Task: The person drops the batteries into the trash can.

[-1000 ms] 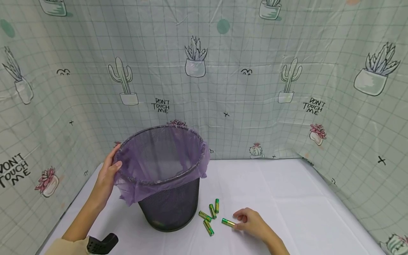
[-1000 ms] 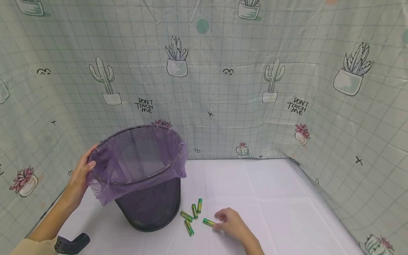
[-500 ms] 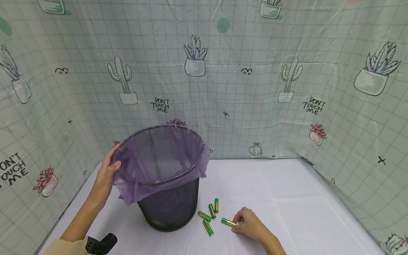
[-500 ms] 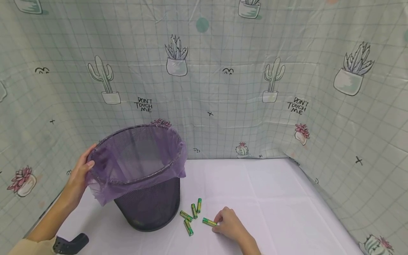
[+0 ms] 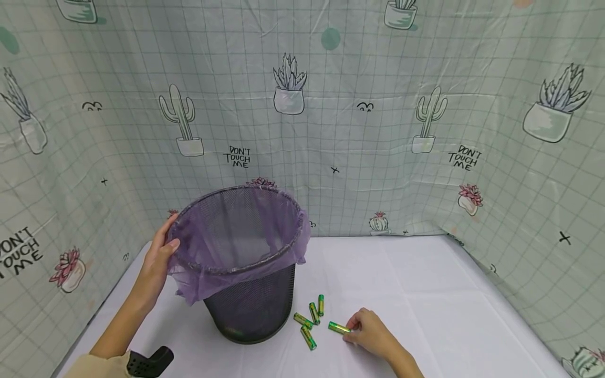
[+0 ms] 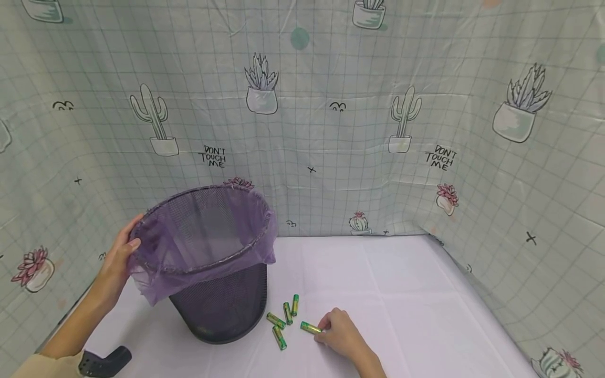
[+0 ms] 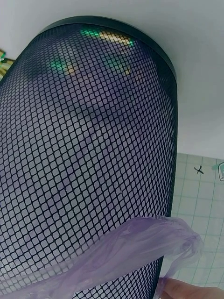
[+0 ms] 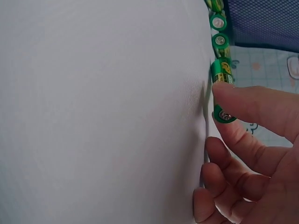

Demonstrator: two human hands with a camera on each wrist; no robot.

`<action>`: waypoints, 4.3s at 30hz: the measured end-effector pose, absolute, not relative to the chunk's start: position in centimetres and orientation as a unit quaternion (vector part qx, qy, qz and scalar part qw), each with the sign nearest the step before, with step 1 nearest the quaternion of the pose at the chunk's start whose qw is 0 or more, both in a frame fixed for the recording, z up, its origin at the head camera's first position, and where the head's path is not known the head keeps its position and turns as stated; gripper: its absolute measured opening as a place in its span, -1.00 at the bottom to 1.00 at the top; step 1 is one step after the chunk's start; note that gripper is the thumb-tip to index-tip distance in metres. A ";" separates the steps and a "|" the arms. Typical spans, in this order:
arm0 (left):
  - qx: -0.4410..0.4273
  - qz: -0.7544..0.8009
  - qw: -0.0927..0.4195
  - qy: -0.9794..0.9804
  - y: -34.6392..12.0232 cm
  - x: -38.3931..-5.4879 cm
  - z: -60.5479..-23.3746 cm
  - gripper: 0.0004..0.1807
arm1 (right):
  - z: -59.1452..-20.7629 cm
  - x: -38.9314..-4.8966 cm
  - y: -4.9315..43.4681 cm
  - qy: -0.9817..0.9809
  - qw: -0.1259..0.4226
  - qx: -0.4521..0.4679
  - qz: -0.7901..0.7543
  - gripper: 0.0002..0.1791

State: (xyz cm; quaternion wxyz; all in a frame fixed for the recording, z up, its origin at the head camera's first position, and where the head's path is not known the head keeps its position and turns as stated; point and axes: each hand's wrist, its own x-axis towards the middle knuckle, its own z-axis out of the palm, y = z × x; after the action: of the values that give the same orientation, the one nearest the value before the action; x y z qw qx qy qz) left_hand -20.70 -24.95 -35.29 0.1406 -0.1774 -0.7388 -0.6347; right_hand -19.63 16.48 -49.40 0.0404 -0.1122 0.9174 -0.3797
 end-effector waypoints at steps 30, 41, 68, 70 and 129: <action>-0.181 -0.635 0.141 -0.737 -24.9 -20.8 -35.3 -0.38 | -44.3 -19.5 15.1 0.919 -0.046 -0.093 -0.380 -0.81; -0.178 -0.633 0.139 -0.741 -25.0 -20.7 -35.4 -0.38 | -40.6 -19.8 14.4 0.915 -0.102 -0.106 -0.375 -0.86; -0.180 -0.640 0.136 -0.735 -25.0 -20.6 -35.4 -0.38 | -29.8 -19.9 9.9 0.877 -0.205 -0.219 -0.376 -0.80; -0.179 -0.640 0.136 -0.735 -25.0 -20.6 -35.3 -0.38 | -29.2 -19.9 9.3 0.874 -0.208 -0.226 -0.377 -0.79; -0.180 -0.644 0.135 -0.731 -25.0 -20.7 -35.4 -0.38 | -28.7 -21.2 6.1 0.889 -0.189 -0.244 -0.338 -0.83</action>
State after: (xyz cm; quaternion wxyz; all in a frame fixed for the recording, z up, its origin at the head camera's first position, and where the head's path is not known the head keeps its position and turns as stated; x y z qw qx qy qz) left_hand -20.74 -25.01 -35.43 0.1350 -0.1804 -0.7312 -0.6439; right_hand -21.17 6.07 -28.71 -0.1888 -0.2443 0.8891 -0.3380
